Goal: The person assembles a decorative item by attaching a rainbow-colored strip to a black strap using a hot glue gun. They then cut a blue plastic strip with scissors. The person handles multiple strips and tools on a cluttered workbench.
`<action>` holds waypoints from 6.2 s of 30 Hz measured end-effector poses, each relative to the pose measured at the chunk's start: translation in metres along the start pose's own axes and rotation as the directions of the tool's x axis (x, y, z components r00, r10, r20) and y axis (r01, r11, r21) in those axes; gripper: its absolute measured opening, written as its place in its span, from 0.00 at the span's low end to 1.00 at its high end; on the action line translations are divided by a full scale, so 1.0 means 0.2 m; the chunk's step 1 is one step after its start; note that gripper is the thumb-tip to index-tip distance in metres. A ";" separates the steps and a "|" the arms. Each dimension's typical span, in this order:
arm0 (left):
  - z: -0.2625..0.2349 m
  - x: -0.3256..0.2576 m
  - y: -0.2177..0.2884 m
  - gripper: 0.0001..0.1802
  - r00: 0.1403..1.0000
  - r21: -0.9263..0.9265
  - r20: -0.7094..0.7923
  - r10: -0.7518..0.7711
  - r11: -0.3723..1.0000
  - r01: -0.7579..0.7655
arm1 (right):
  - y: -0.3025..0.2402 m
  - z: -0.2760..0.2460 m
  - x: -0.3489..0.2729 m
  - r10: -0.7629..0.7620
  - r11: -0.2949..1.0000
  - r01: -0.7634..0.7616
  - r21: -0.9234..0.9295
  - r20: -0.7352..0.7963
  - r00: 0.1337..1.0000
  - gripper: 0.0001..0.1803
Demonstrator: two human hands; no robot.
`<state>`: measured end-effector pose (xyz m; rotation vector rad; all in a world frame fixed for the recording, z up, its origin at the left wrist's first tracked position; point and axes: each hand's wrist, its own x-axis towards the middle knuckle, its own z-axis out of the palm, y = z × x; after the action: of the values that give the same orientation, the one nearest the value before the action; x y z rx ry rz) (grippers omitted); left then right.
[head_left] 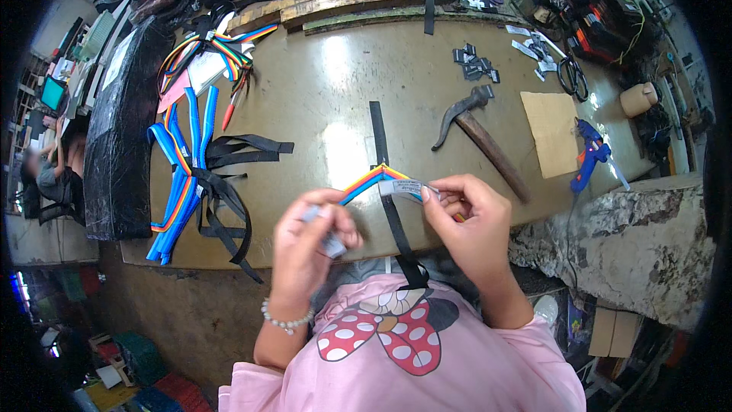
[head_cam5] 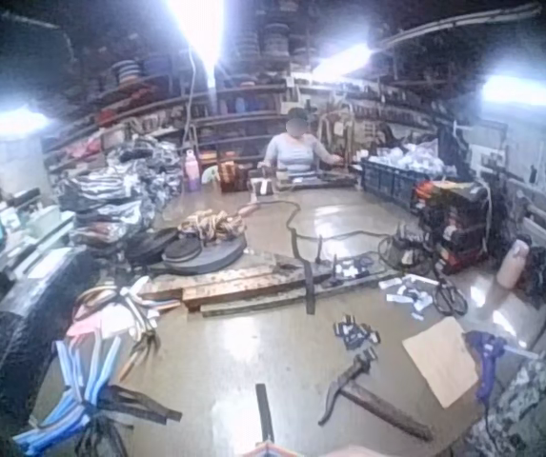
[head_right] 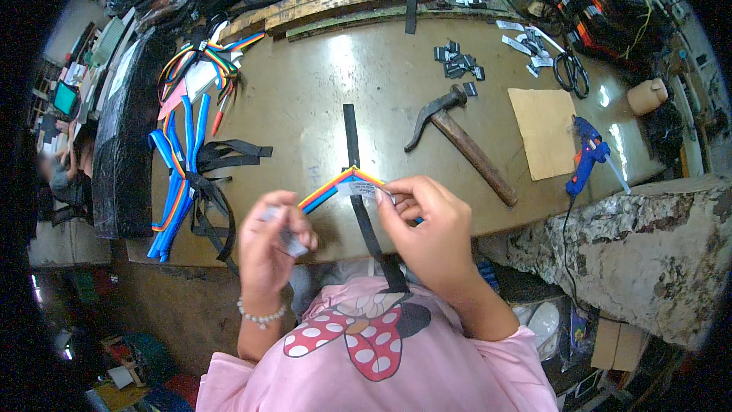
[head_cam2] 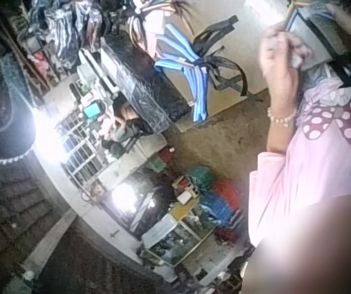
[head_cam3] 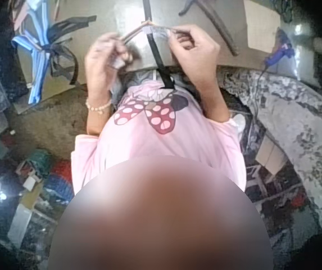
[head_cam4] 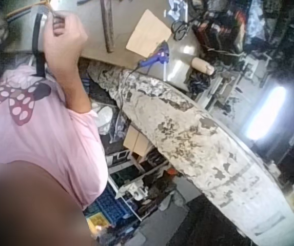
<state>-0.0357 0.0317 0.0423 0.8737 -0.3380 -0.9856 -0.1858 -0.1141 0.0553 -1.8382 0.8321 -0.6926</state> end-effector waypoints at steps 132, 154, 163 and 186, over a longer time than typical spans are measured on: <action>-0.08 0.26 -0.24 0.10 0.892 0.960 0.126 0.435 0.175 -0.221 | 0.08 -0.08 0.13 0.069 0.854 0.124 -0.506 0.346 0.936 0.14; 0.02 0.31 0.08 0.12 0.756 0.794 0.600 0.262 -0.309 -0.523 | 0.54 -0.35 0.10 -0.226 0.607 -0.143 -0.782 -0.343 0.912 0.19; -0.70 1.06 1.32 0.15 0.670 0.806 0.529 0.521 -0.556 -0.204 | 0.49 -0.33 0.11 -0.326 0.609 0.024 -0.793 -0.223 0.919 0.13; 0.21 1.41 -0.27 0.22 0.919 0.935 0.334 0.211 0.047 -0.350 | -0.39 -0.70 -0.21 -0.937 0.344 0.864 -0.368 -0.082 0.338 0.16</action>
<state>0.0593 -0.2382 -0.0081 1.9265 -1.3681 -0.2441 -0.2989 -0.1326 0.1760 -2.4538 -0.1189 -1.6715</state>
